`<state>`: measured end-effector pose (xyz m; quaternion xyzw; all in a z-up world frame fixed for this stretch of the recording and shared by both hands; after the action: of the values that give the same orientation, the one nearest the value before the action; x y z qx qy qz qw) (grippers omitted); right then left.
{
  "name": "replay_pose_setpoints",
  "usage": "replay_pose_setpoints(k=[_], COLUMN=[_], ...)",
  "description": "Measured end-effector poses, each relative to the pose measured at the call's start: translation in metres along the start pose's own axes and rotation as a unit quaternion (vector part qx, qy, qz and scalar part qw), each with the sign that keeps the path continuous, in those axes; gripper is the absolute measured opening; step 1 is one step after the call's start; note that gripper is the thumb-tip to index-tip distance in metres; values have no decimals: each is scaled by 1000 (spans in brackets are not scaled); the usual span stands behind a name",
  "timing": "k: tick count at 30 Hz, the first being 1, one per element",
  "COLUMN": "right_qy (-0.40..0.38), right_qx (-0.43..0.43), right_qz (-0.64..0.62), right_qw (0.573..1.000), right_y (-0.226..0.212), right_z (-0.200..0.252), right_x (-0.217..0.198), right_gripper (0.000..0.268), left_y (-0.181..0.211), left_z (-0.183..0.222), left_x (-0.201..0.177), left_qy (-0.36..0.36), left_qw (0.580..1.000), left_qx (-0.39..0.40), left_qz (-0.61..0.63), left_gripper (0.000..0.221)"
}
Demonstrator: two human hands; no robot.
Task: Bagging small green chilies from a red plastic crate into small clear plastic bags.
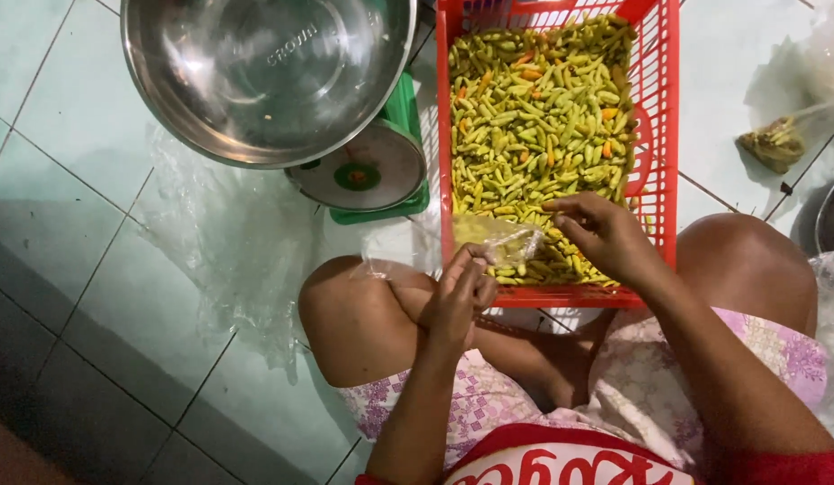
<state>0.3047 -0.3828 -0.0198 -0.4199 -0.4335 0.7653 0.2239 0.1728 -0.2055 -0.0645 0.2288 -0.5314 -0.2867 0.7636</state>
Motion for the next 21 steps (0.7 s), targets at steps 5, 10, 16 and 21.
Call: replay_pose_setpoints(k=[5, 10, 16, 21], right_qy=[-103, -204, -228, -176], right_qx=[-56, -132, -109, 123], right_qz=[170, 366, 370, 172], right_qw=[978, 898, 894, 961], right_y=[16, 40, 85, 19], right_z=[-23, -13, 2, 2], right_x=[41, 55, 32, -41], right_gripper=[54, 48, 28, 33], left_y=[-18, -30, -34, -30], left_z=[-4, -10, -13, -16], left_x=[-5, -3, 6, 17], left_qy=[-13, -21, -1, 2], left_qw=[998, 996, 996, 995], left_qx=[24, 18, 17, -8], left_qz=[-62, -90, -91, -102], left_gripper=[13, 20, 21, 19])
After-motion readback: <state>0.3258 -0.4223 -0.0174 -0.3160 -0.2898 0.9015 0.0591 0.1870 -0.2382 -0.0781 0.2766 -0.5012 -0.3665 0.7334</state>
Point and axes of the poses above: each hand's wrist, its own z-axis away from the middle knuckle, its own x-axis out of the palm, y = z × x, the point moved 3 cm from there along -z, towards the middle knuckle, and after that the axes turned 1 degree about -y, right-handed, at the moved point
